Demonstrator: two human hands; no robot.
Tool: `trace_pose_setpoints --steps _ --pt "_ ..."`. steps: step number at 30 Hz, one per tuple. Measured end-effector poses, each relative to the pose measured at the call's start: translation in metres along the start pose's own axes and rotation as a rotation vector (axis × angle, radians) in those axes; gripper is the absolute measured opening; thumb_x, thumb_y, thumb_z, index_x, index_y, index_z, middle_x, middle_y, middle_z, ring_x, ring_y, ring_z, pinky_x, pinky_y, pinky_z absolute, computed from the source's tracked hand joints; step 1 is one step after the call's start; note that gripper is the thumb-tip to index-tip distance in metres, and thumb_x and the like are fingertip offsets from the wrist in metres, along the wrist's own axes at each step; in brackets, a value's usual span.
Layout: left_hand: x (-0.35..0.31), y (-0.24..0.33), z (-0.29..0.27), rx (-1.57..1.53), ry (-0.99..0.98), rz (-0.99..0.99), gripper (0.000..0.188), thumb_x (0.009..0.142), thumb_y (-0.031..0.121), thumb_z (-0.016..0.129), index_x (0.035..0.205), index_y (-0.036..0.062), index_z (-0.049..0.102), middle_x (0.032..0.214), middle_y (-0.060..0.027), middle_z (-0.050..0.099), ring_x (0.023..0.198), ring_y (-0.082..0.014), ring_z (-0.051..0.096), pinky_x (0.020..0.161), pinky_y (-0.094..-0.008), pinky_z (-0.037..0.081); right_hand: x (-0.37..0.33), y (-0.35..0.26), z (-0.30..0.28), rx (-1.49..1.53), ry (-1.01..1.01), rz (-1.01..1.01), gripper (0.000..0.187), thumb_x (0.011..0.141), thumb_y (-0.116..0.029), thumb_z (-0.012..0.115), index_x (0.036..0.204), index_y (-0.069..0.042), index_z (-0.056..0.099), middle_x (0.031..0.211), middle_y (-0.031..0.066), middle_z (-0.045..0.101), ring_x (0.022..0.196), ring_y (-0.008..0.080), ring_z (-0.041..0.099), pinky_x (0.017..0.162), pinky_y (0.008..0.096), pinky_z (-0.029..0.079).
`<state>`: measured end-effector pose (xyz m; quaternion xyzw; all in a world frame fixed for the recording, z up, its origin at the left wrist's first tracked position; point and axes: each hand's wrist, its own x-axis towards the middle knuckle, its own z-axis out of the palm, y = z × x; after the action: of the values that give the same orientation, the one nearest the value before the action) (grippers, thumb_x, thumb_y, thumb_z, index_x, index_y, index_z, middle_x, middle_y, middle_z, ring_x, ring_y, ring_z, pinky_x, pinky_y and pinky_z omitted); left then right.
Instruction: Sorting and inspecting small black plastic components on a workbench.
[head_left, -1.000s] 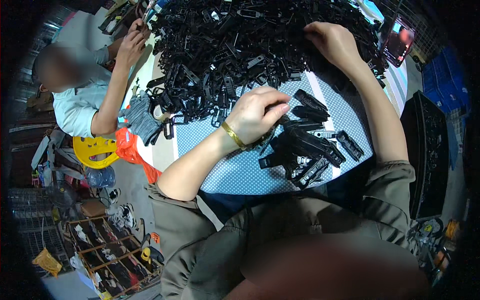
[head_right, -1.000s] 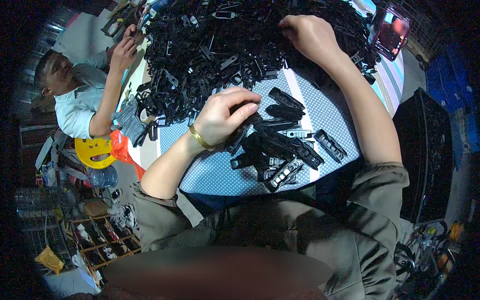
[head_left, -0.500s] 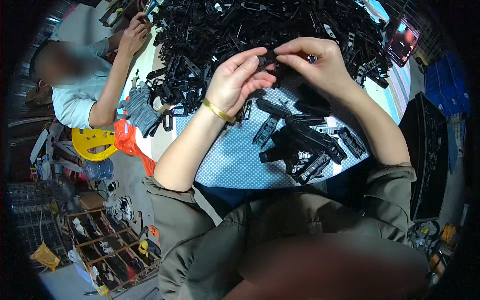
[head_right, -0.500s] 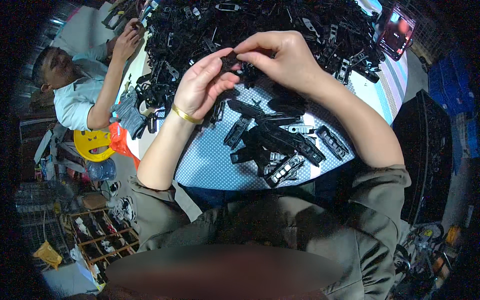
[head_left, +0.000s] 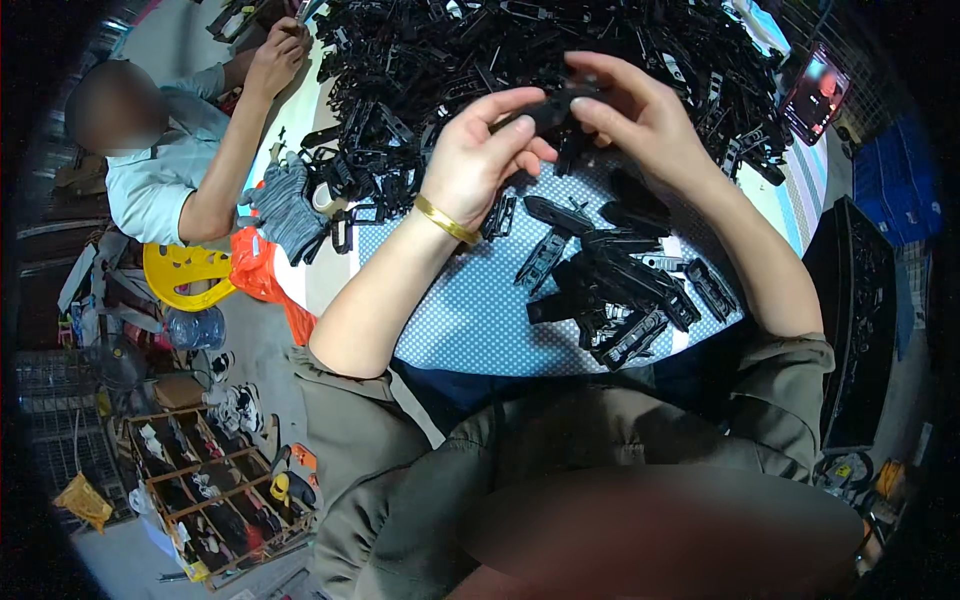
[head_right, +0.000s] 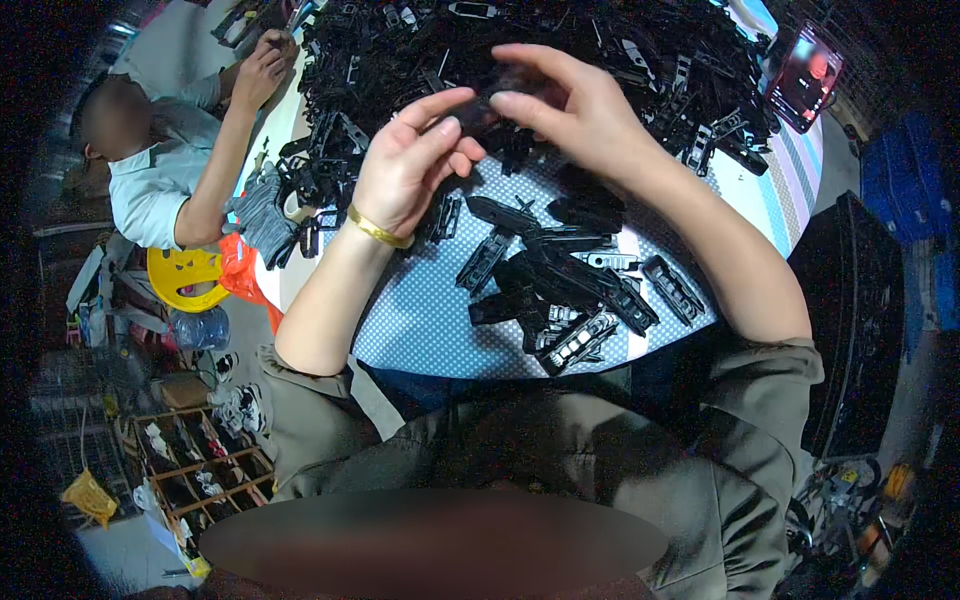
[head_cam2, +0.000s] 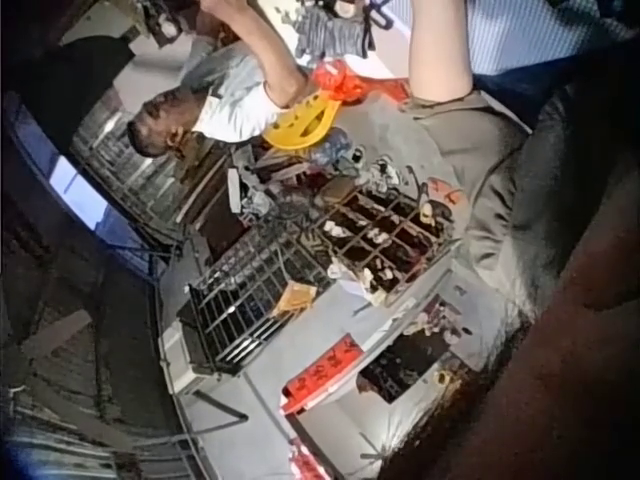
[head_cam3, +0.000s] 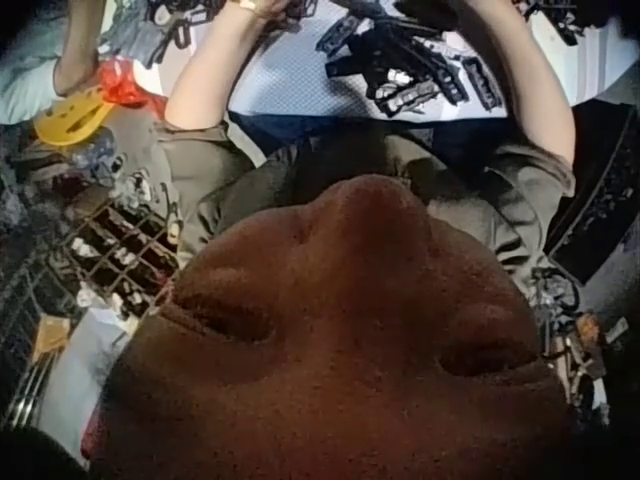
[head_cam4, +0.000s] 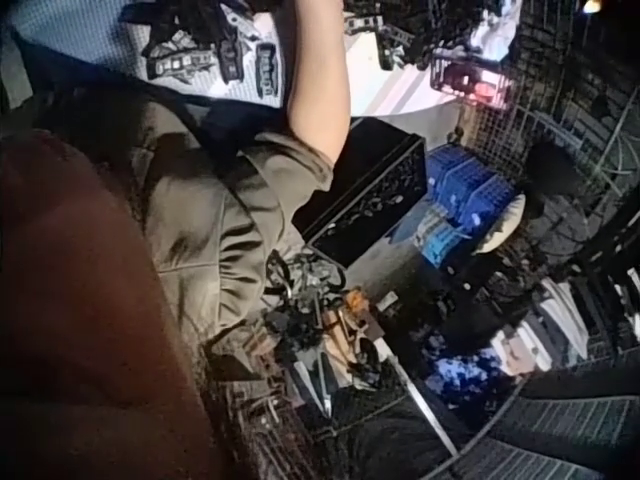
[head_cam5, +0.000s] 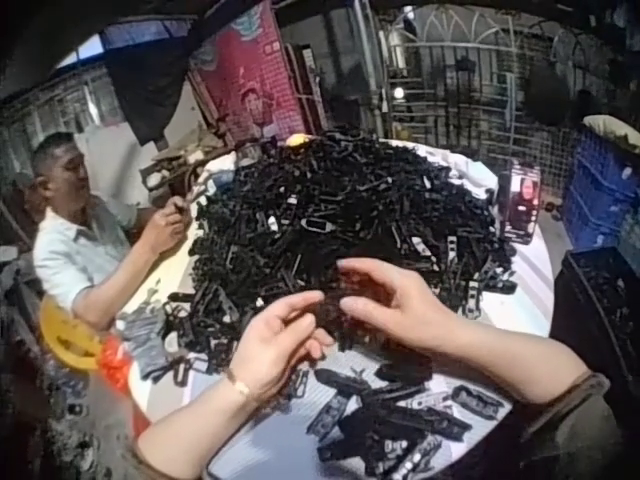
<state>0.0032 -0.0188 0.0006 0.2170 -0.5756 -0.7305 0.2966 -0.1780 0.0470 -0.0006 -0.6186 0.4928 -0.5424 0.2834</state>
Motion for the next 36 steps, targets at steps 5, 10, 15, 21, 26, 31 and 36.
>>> trace_pose_setpoints --steps 5,10,15,21,26,31,36 --pt "0.001 -0.005 0.004 0.290 0.051 0.107 0.032 0.085 0.005 0.047 0.116 -0.0011 0.043 0.076 -0.0087 0.059 0.062 -0.0090 0.054 0.060 -0.0185 0.045 0.001 -0.001 -0.005 -0.262 0.053 -0.137 0.022 0.076 -0.011 0.063 0.096 -0.003 0.060 0.079 0.0043 0.062 0.067 0.0103 0.058 0.058 0.0212 0.047" --pt "0.002 -0.002 0.003 0.276 0.061 0.143 0.030 0.084 0.002 0.046 0.113 -0.0039 0.045 0.092 -0.0111 0.057 0.068 -0.0114 0.059 0.058 -0.0200 0.047 -0.001 -0.010 -0.004 -0.677 0.140 -0.610 0.019 0.073 -0.008 0.065 0.090 -0.001 0.062 0.079 0.0072 0.063 0.067 0.0125 0.060 0.055 0.0230 0.048" --pt "-0.002 -0.001 0.007 0.172 -0.079 0.286 0.032 0.085 0.001 0.043 0.117 -0.0040 0.042 0.105 -0.0144 0.054 0.081 -0.0175 0.061 0.068 -0.0238 0.051 0.002 -0.005 -0.012 0.153 0.095 0.206 0.022 0.071 -0.006 0.066 0.092 -0.004 0.062 0.077 0.0088 0.062 0.068 0.0142 0.060 0.059 0.0232 0.048" --pt "-0.002 -0.004 0.007 0.522 0.139 0.191 0.031 0.083 0.003 0.048 0.114 -0.0029 0.046 0.112 -0.0157 0.049 0.085 -0.0233 0.060 0.069 -0.0275 0.051 -0.001 -0.004 -0.003 -0.754 0.239 -0.606 0.021 0.071 -0.007 0.066 0.092 -0.005 0.062 0.084 0.0093 0.063 0.071 0.0176 0.062 0.058 0.0246 0.049" --pt "-0.004 0.001 0.007 1.521 0.309 0.885 0.041 0.074 0.012 0.062 0.110 -0.0009 0.050 0.108 -0.0157 0.051 0.071 -0.0217 0.056 0.066 -0.0281 0.047 0.002 -0.007 -0.009 0.031 0.164 0.040 0.030 0.079 -0.009 0.059 0.109 -0.002 0.054 0.087 0.0075 0.062 0.078 0.0109 0.059 0.071 0.0229 0.048" --pt "-0.003 0.006 0.005 0.209 0.017 0.084 0.026 0.084 0.007 0.051 0.107 -0.0054 0.050 0.082 -0.0103 0.058 0.062 -0.0101 0.057 0.054 -0.0185 0.047 -0.005 -0.005 0.005 0.134 -0.068 0.003 0.034 0.080 -0.006 0.056 0.113 -0.002 0.049 0.090 0.0052 0.059 0.079 0.0106 0.057 0.071 0.0236 0.048" --pt "-0.002 0.013 -0.005 0.068 0.224 0.125 0.026 0.086 0.010 0.049 0.107 -0.0057 0.050 0.085 -0.0150 0.059 0.058 -0.0149 0.060 0.049 -0.0199 0.048 0.003 0.001 -0.005 -0.676 -0.158 -0.526 0.031 0.067 -0.002 0.060 0.098 -0.005 0.057 0.089 0.0069 0.054 0.079 0.0199 0.055 0.066 0.0270 0.047"
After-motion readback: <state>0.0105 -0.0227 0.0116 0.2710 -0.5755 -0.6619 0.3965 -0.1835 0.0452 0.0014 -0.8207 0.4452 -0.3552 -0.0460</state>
